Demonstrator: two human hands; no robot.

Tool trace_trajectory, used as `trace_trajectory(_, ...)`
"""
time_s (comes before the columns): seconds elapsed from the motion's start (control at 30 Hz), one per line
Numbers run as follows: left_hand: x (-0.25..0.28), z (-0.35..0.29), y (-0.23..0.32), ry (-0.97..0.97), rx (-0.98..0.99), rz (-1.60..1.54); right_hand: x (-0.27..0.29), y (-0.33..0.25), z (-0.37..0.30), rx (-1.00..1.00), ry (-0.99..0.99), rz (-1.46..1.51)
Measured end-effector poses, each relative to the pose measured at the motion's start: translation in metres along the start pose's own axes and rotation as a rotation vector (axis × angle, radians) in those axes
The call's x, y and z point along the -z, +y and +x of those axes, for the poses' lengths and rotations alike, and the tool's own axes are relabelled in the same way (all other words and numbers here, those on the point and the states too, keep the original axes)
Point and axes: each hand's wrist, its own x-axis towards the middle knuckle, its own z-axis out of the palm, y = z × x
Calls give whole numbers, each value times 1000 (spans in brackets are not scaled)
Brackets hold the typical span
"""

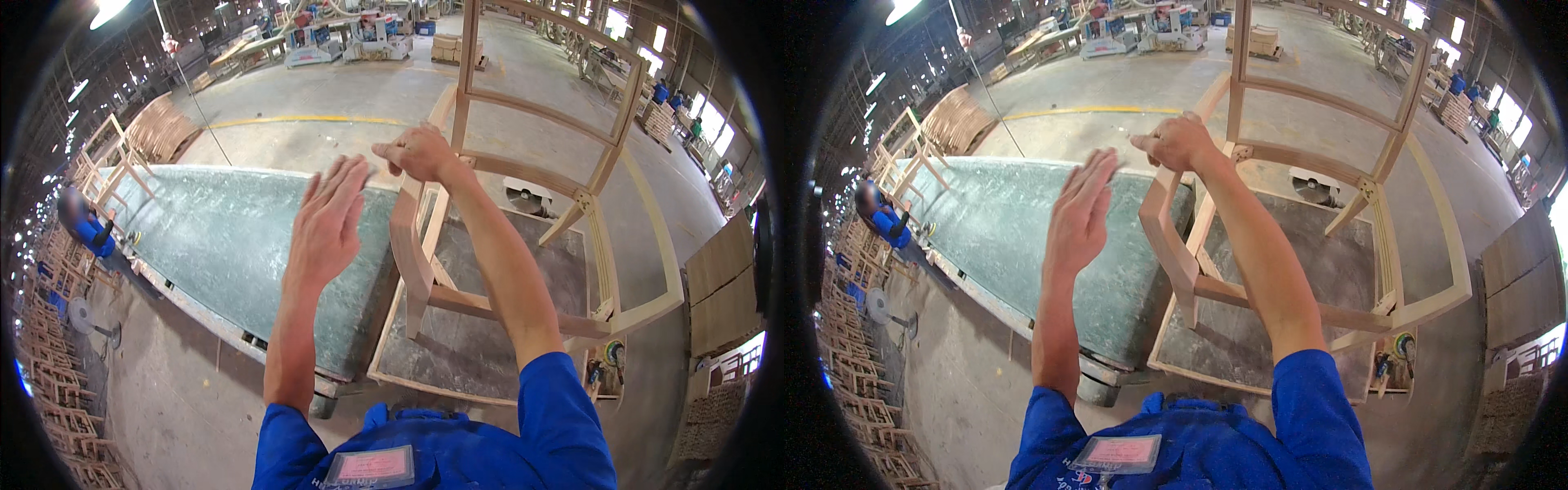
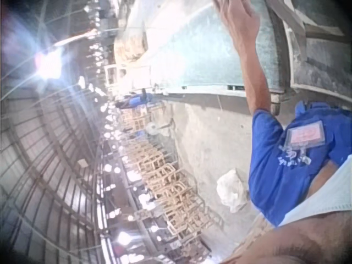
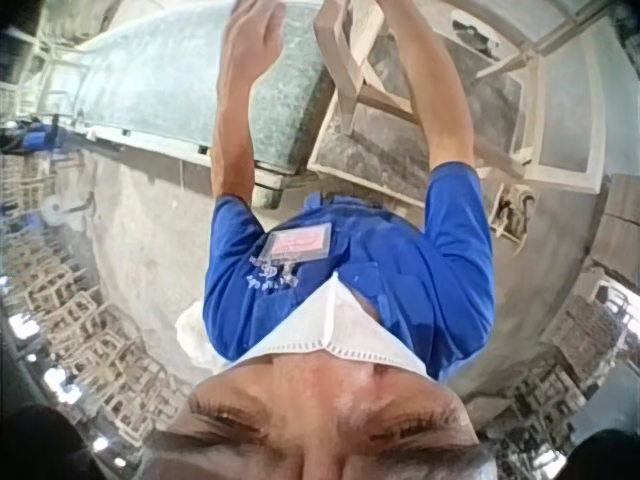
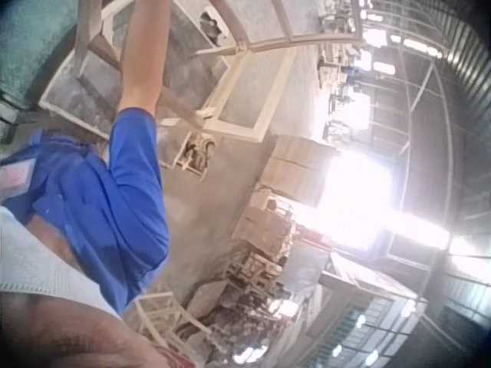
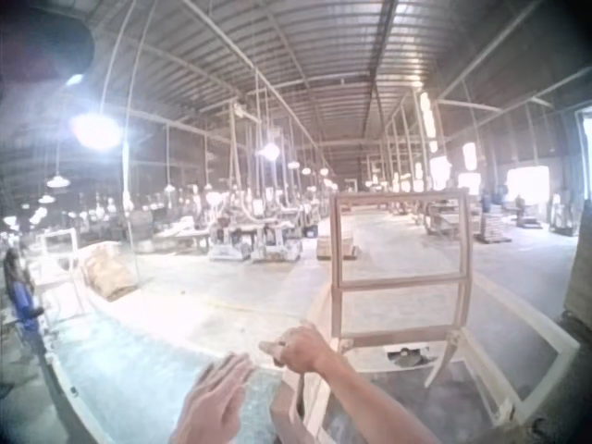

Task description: The person sands a wooden chair frame with a sanding block, focusing on the legs and curved backrest. They rotate the chair to access different sides and continue smoothing the surfaces.

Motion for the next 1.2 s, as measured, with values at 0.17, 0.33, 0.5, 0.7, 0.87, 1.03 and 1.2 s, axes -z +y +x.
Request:
trace_trajectory(0.17, -9, -16, 44, -149, -212, 36, 5, 10, -4, -26, 38, -57)
trace_trajectory(0.33, -12, -30, -38, 78, 40, -45, 5, -6, 6, -5, -5, 21)
trace_trajectory(0.5, -23, -28, 31, 43, -223, 89, -2, 4, 1, -20, 55, 12)
trace_trajectory(0.7, -69, -49, 34, 258, -152, 80, -4, 4, 1, -5, 74, 29)
trace_trajectory(0.87, -99, -55, 38, 281, -102, 59, 3, 0, 3, -48, 4, 33)
trace_trajectory(1.03, -108, -61, 49, 321, -38, 27, 2, 4, -2, -38, 27, -1)
trace_trajectory(1.2, -99, -35, 53, 350, -27, 5, 6, 8, -2, -54, 23, 12)
